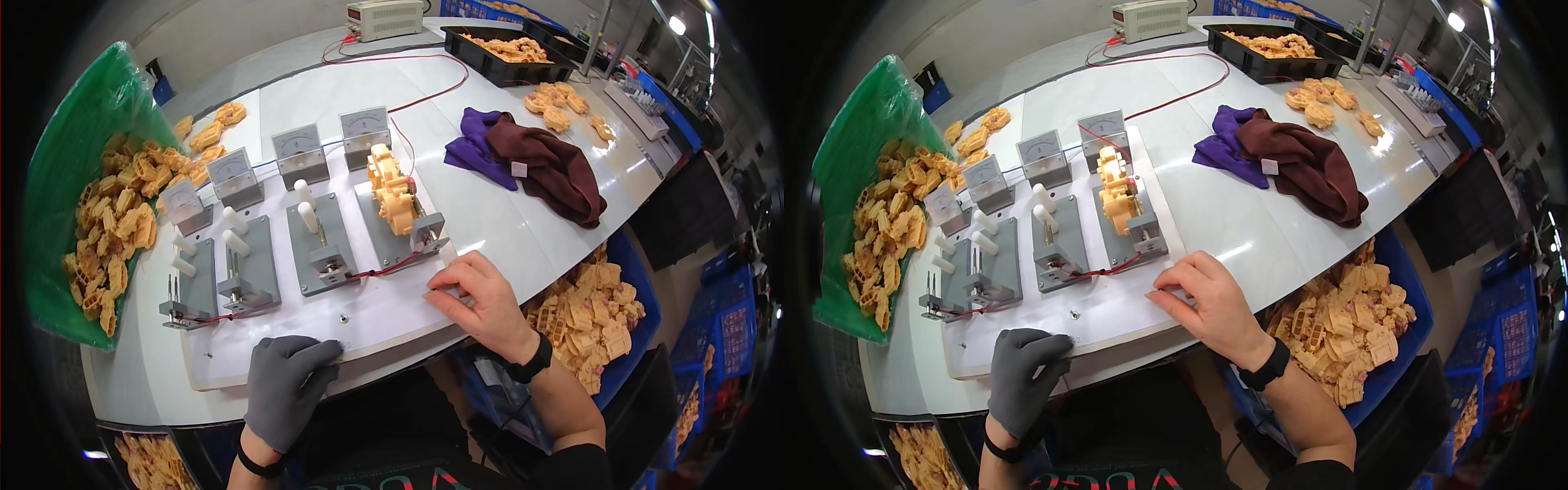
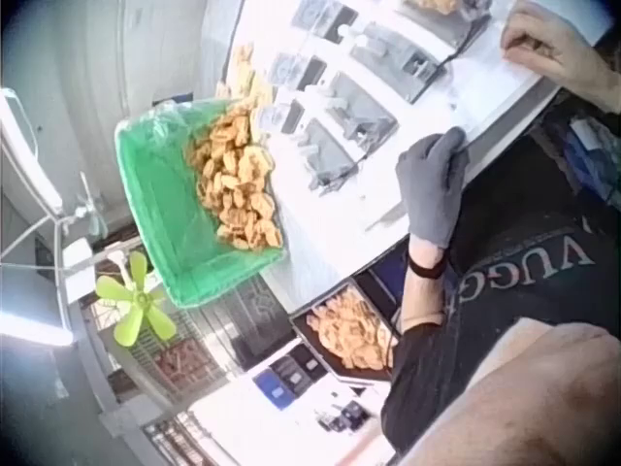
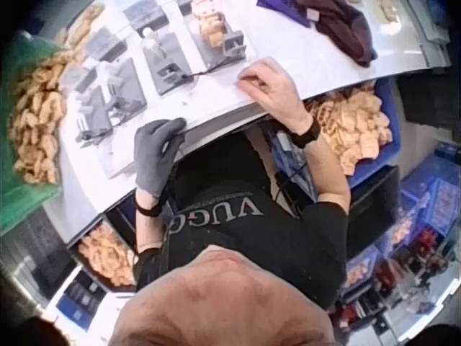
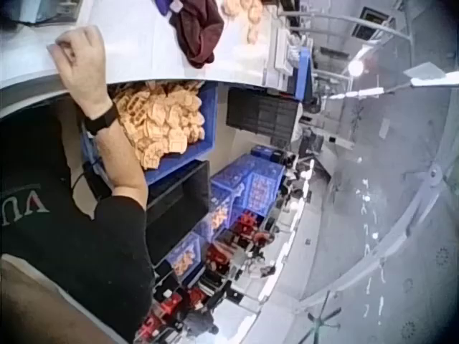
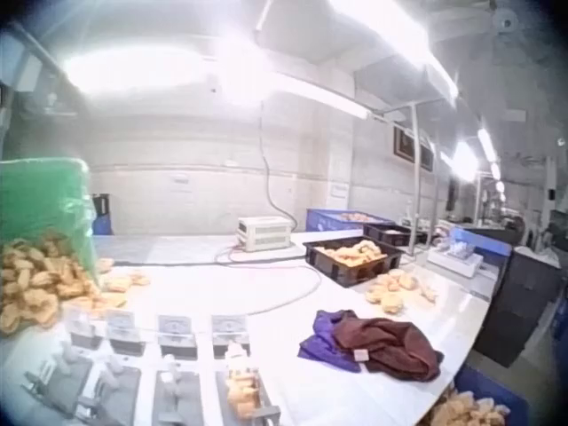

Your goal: The recorder is assembling small plastic toy components using a fixture on a workbench.

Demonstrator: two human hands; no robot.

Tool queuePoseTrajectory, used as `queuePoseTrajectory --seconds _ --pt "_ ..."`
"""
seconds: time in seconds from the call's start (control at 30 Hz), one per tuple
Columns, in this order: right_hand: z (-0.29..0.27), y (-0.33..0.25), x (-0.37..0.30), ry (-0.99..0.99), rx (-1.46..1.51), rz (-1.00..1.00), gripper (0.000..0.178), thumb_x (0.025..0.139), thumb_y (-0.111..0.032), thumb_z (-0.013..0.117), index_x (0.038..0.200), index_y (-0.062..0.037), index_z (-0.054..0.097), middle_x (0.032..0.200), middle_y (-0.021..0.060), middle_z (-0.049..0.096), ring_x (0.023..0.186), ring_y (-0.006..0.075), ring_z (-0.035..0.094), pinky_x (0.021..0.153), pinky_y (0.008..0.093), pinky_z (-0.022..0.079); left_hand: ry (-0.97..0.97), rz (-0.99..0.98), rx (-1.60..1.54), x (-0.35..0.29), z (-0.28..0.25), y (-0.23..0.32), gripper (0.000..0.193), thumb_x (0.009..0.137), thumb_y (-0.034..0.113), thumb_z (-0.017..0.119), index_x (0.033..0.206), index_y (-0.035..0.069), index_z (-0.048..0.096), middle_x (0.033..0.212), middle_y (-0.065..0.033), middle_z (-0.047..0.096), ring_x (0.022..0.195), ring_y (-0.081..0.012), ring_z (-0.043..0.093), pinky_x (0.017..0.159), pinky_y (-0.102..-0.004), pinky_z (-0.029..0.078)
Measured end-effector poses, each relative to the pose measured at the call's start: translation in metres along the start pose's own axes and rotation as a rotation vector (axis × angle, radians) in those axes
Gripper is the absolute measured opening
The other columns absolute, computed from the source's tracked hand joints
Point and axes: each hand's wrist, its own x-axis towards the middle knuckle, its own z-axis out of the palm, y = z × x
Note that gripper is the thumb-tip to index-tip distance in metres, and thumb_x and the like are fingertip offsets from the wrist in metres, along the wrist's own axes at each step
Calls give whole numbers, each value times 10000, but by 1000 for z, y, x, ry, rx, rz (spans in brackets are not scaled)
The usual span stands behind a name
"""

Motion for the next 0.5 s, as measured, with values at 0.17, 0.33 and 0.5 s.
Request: queuePoseTrajectory --seconds 0.17,0.33,0.5 --pt "1 -1 -1 4 -1 -7 115 838 -87 688 930 -34 643 920 61 547 794 159 570 660 248 488 12 87 -26 1 -3 2 188 732 99 702 918 95 684 788 -66 685 756 -274 624 709 -379 428" --pt "1 -2 -1 43 -8 -52 102 840 -97 690 898 -30 639 877 68 548 745 171 557 635 265 476 -14 138 11 -2 -11 5 197 743 106 701 938 95 681 854 -75 685 768 -279 625 708 -383 439" --pt "8 0 3 61 -29 -79 105 842 -103 690 855 -21 627 835 78 540 698 189 547 616 282 464 -259 129 -22 2 -56 40 333 703 55 741 1023 128 682 949 -63 657 913 -278 582 814 -379 448"
